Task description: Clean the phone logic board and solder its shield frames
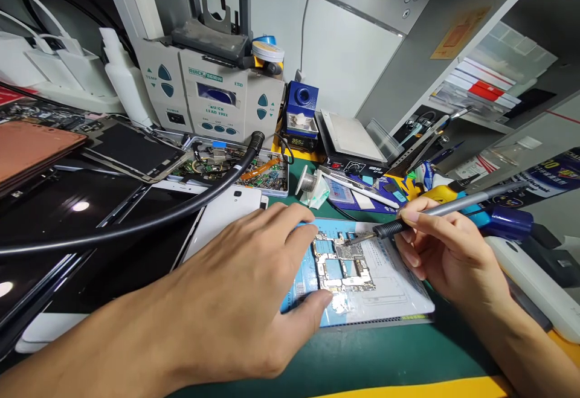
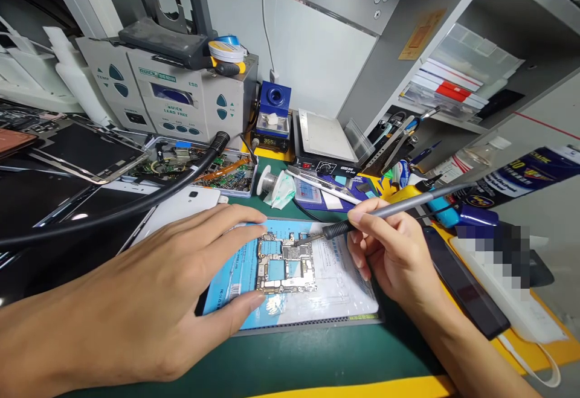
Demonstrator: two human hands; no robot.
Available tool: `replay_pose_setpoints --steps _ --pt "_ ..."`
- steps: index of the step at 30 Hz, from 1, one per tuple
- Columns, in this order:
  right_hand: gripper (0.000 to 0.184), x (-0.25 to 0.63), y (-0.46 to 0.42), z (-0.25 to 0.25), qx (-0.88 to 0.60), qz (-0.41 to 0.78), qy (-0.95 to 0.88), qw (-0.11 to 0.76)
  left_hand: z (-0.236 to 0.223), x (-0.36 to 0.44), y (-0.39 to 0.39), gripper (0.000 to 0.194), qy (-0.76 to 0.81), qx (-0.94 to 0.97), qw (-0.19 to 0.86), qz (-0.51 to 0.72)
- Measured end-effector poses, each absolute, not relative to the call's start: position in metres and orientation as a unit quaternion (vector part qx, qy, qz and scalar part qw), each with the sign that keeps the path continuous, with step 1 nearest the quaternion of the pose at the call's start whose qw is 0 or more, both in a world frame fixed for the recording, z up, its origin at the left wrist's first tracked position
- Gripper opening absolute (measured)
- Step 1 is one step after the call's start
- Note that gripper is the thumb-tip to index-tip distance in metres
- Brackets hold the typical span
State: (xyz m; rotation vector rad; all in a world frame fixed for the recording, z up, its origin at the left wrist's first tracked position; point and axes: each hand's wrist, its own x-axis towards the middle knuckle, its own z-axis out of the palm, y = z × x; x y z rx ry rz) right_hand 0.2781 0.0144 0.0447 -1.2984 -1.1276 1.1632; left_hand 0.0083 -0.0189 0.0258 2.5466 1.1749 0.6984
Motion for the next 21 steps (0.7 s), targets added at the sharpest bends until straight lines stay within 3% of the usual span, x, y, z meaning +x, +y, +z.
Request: replay_pose_setpoints --steps 21 --pt "0.025 0.2772 0.0128 0.0446 -0.539 0.477 -0.47 0.511 0.0268 0.009 -0.0207 0.048 0.409 0.87 0.134 0.24"
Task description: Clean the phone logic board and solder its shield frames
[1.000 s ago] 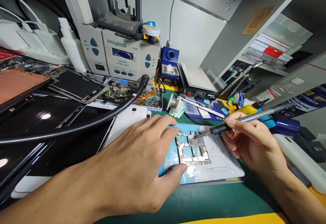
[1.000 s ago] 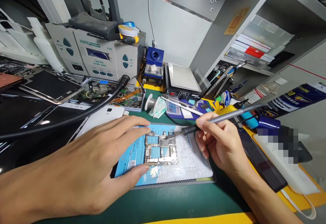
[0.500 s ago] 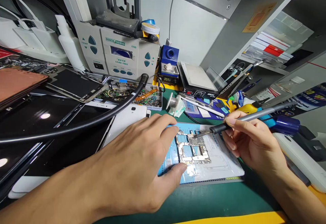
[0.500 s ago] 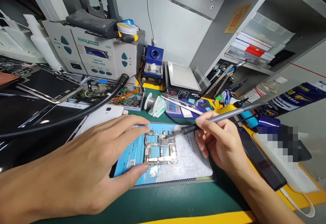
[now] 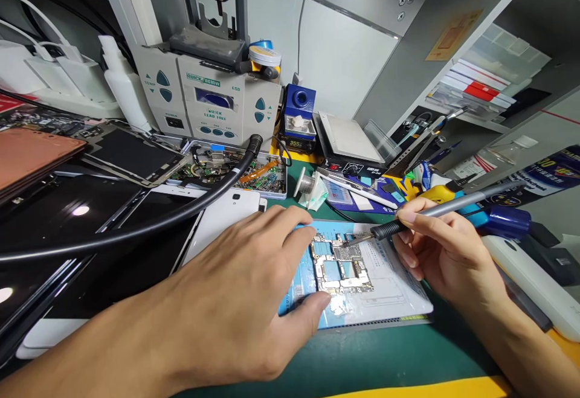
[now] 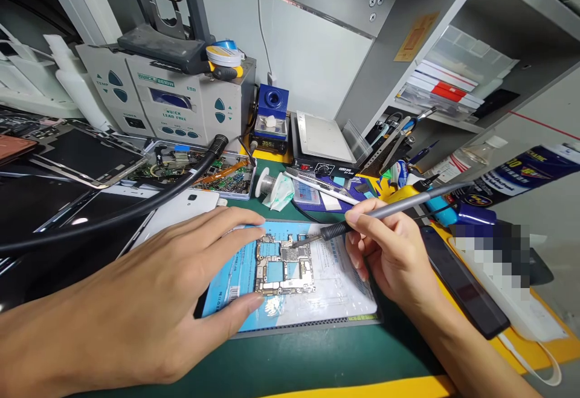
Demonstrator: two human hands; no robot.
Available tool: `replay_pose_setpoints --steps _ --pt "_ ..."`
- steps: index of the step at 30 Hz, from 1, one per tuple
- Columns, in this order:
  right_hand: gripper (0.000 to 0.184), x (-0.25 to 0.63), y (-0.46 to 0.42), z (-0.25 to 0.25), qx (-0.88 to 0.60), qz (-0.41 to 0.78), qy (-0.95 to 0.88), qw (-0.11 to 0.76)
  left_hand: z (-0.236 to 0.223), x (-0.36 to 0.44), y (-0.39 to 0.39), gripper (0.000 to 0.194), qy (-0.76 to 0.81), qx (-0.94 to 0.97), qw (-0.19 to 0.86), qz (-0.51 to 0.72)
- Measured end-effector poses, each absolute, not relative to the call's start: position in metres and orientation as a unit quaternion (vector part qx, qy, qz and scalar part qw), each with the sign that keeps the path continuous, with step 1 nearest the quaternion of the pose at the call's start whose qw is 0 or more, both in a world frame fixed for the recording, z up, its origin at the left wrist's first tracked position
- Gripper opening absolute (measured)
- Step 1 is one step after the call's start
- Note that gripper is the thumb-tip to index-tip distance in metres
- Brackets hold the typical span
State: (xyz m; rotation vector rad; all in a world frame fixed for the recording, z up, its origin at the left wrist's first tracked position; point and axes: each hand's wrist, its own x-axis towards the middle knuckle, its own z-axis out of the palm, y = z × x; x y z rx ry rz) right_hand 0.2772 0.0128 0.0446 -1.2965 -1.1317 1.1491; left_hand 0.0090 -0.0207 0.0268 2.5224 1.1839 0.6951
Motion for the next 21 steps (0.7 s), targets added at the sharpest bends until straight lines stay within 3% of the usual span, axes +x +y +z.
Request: replay_pose_setpoints --steps 21 --pt "0.023 0.2797 0.0104 0.0421 -0.525 0.478 -0.482 0.514 0.027 0.0083 -0.0194 0.046 0.407 0.869 0.139 0.245"
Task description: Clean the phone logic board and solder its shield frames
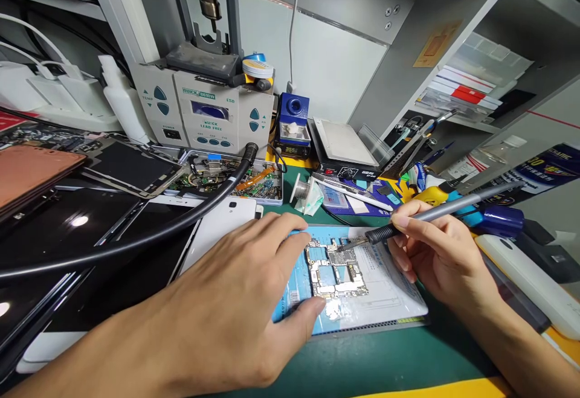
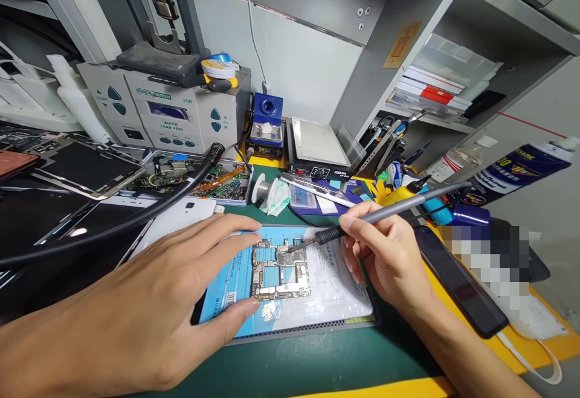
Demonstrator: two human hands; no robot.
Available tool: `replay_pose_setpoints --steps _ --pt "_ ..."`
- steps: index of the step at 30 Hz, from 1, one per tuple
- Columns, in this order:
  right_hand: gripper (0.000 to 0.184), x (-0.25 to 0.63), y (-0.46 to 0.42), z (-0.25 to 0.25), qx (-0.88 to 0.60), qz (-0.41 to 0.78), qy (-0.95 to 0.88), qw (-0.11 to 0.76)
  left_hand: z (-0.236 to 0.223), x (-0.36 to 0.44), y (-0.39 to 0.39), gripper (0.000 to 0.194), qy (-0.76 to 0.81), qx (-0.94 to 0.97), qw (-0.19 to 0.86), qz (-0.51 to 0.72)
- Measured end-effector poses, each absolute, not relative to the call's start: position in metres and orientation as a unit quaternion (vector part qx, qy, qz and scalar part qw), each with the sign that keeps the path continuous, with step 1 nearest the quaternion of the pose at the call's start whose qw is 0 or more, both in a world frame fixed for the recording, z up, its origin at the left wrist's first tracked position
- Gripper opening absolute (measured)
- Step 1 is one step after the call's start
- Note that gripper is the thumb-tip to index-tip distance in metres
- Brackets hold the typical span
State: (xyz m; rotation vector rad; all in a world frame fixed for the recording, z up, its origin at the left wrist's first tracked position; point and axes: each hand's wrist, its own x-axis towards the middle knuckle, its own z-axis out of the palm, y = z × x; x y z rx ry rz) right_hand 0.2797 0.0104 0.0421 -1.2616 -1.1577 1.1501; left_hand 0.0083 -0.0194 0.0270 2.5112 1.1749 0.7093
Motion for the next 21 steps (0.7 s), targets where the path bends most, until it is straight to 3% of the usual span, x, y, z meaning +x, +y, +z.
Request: replay_pose_setpoints --steps 8,21 --pt "0.025 0.2787 0.012 0.0459 -0.516 0.509 -0.458 0.514 0.0294 0.0084 -0.0211 0.037 0.406 0.87 0.139 0.241" --pt "0.028 0.2844 0.0135 0.0399 -0.499 0.539 -0.446 0.511 0.0237 0.006 -0.0195 0.047 0.392 0.886 0.062 0.24"
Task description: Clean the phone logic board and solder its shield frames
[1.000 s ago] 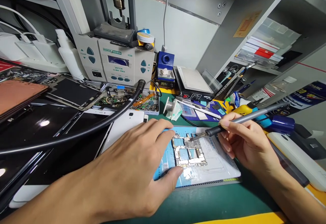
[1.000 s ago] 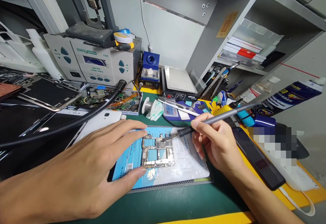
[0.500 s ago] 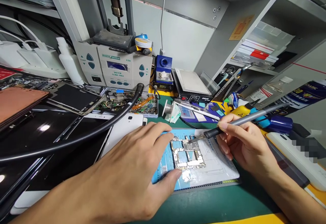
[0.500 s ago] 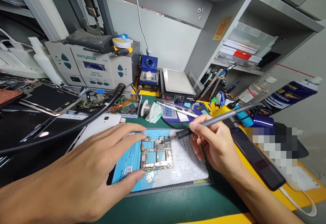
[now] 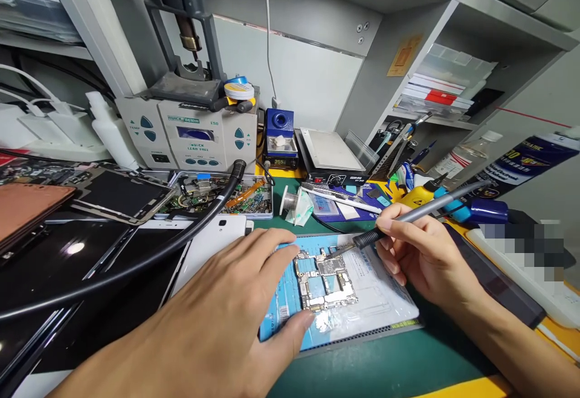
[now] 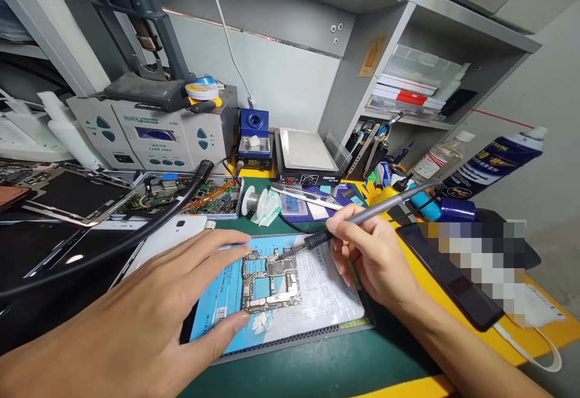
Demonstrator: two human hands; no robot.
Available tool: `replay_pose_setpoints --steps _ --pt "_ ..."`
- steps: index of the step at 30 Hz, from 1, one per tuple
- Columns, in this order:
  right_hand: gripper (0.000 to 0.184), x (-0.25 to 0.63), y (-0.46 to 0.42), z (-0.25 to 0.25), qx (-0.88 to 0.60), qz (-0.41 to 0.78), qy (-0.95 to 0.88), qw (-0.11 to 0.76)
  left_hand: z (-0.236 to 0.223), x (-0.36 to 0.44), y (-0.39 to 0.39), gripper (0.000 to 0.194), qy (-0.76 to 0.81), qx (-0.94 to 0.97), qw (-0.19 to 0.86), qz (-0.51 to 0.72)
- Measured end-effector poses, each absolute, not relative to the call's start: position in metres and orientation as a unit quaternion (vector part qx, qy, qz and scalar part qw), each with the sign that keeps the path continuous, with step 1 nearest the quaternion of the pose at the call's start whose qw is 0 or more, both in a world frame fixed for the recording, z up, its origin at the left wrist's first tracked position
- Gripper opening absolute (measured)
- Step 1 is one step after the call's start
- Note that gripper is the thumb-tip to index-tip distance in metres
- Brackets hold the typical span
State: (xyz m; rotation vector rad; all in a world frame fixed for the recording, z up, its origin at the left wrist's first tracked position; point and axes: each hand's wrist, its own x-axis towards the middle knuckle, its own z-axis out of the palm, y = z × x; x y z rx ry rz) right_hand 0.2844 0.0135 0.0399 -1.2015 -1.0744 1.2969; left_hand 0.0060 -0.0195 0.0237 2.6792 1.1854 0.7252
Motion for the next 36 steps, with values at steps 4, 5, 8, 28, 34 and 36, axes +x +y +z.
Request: replay_pose_setpoints --steps 4,5,8,28,34,36 --pt "0.026 0.2865 0.0124 0.0386 -0.494 0.543 -0.449 0.509 0.0258 0.0072 -0.0192 0.045 0.401 0.886 0.066 0.225" --pt "0.025 0.2872 0.0124 0.0384 -0.493 0.544 -0.451 0.508 0.0266 0.0073 -0.019 0.045 0.402 0.886 0.066 0.222" --pt "0.019 0.2889 0.0129 0.0383 -0.49 0.547 -0.456 0.503 0.0285 0.007 -0.0184 0.045 0.403 0.889 0.071 0.205" --pt "0.016 0.2861 0.0116 0.0389 -0.494 0.518 -0.477 0.51 0.0232 0.0065 -0.0176 0.052 0.408 0.892 0.04 0.192" --pt "0.017 0.2856 0.0121 0.0381 -0.496 0.508 -0.482 0.513 0.023 0.0081 -0.0171 0.051 0.401 0.892 0.044 0.204" --pt "0.016 0.2858 0.0126 0.0373 -0.497 0.507 -0.481 0.514 0.024 0.008 -0.0174 0.05 0.4 0.891 0.052 0.208"
